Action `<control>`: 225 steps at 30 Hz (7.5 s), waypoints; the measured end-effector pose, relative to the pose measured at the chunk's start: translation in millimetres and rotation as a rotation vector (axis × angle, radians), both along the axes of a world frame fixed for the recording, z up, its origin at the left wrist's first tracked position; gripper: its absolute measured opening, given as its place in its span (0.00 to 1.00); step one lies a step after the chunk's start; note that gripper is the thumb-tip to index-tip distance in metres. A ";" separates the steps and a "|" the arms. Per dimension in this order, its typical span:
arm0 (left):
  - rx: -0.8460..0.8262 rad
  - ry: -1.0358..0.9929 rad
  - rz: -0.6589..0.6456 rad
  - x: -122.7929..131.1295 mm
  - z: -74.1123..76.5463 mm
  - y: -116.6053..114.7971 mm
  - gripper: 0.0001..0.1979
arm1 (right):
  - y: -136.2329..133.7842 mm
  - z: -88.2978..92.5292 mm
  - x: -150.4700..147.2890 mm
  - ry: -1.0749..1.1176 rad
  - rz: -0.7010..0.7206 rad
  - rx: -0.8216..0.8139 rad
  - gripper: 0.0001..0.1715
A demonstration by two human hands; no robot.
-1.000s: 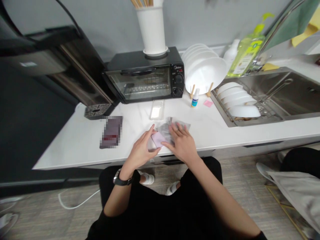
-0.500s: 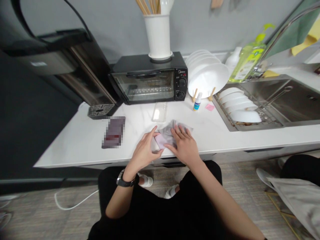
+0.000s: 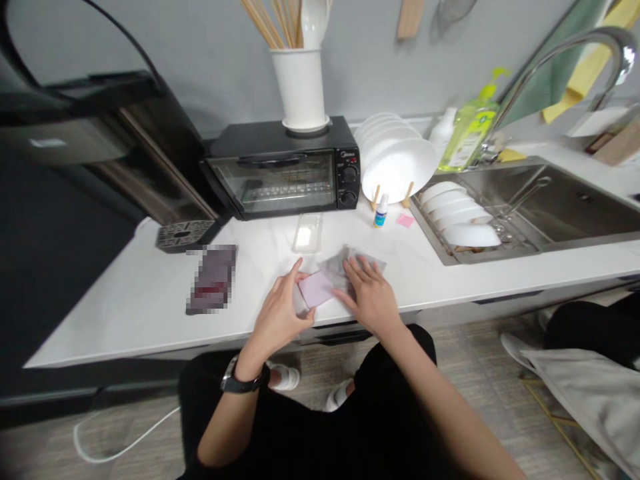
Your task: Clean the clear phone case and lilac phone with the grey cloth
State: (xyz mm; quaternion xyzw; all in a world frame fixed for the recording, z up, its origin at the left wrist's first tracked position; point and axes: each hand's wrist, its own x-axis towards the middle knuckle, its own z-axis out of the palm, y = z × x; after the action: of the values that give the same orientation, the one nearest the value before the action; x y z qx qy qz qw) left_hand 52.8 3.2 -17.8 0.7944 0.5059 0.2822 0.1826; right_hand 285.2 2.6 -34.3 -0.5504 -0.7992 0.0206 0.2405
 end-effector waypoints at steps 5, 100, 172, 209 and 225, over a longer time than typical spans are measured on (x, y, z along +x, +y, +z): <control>-0.017 0.046 -0.014 -4.3 -2.5 2.4 0.55 | -19.5 5.8 -53.1 0.063 0.278 -0.071 0.43; -0.024 0.050 -0.056 -8.3 -6.6 9.4 0.58 | -35.3 1.4 -35.8 0.127 0.275 -0.084 0.31; -0.051 -0.004 -0.049 -5.3 -5.1 8.9 0.53 | -4.9 2.0 -39.0 0.036 0.157 -0.054 0.41; -0.018 -0.027 -0.029 -5.8 -8.2 11.2 0.52 | -2.2 2.4 -3.8 0.002 -0.007 -0.045 0.40; -0.034 -0.015 -0.019 -2.1 -3.1 7.7 0.53 | 2.5 -4.0 -2.9 0.009 0.007 -0.013 0.41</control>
State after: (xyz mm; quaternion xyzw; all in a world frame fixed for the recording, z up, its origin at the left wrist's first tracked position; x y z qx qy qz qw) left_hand 50.7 10.9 -20.9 0.7938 0.5017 0.2778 0.2024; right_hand 282.2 5.1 -38.3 -0.5489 -0.8000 0.0291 0.2406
